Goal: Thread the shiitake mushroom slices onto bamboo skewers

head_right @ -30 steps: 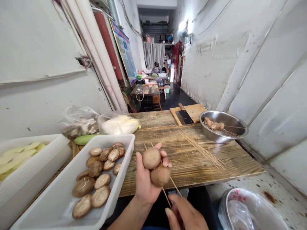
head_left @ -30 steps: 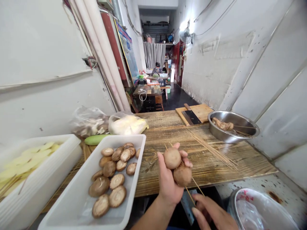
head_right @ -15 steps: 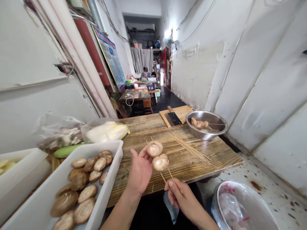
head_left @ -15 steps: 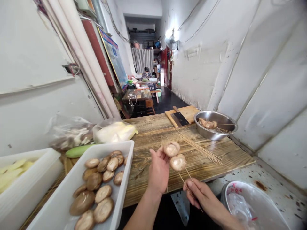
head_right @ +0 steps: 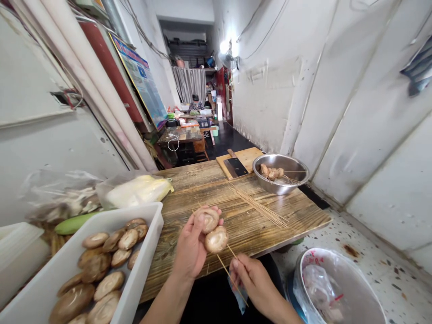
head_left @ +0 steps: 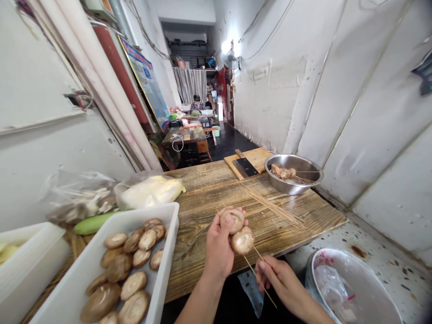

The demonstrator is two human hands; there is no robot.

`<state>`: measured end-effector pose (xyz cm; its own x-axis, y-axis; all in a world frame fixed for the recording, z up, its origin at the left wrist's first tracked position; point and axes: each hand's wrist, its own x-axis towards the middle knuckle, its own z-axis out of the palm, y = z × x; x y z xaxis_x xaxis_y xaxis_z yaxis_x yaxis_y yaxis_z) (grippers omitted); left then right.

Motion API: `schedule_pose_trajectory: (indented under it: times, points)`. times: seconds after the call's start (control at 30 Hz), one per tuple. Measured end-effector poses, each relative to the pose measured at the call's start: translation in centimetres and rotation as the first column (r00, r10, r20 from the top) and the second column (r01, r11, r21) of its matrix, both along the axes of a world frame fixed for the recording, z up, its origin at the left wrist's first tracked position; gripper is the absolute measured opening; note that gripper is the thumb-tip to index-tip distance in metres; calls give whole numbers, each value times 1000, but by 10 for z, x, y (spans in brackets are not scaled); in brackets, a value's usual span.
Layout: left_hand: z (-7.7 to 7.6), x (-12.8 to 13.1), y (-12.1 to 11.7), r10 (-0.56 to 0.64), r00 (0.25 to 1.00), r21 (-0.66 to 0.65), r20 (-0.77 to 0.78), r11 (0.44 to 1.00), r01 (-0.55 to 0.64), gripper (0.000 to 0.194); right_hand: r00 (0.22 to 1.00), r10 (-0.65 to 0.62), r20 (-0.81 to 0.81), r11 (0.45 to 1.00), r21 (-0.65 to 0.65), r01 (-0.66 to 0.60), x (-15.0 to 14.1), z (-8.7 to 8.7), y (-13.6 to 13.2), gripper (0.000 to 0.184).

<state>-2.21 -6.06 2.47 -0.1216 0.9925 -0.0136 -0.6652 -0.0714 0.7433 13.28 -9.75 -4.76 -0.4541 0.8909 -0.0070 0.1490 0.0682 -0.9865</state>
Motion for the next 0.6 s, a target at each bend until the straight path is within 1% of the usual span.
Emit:
schedule_pose_trajectory:
  times: [0.07,0.13,0.2,0.3,0.37,0.43,0.47,0.53,0.6]
  points:
    - [2,-1,-1,-27,999,-20,17,999,28,28,999,-3,52,997,76,-1,-1,5,-4,40]
    - [4,-3,-2,-38,998,-48,42,998,40,30,998,26,64,997,75,-31,-2,8,-10,34]
    - [6,-7,-1,-2,998,-85,55,996,7,33,996,64,62,998,-9,-64,-3,10,-15,33]
    - [6,-13,3,87,996,-174,37,982,-79,34,997,81,8,979,-190,-78,-1,12,-18,40]
    - [3,-16,6,62,997,-220,43,974,-51,37,993,78,-92,955,-278,-101,5,17,-14,46]
    - [-1,-17,5,5,997,-200,72,980,9,44,983,60,-172,937,-329,-115,19,26,-4,49]
    - [-4,-17,4,-19,997,-177,75,984,32,47,982,45,-184,935,-338,-106,29,32,4,50]
    - [-12,-18,1,-44,998,-156,37,987,49,49,988,-15,-155,950,-309,-34,52,47,26,48]
    - [-23,-19,-2,-55,998,-214,-40,976,45,49,989,-107,-106,969,-234,80,76,65,56,45]
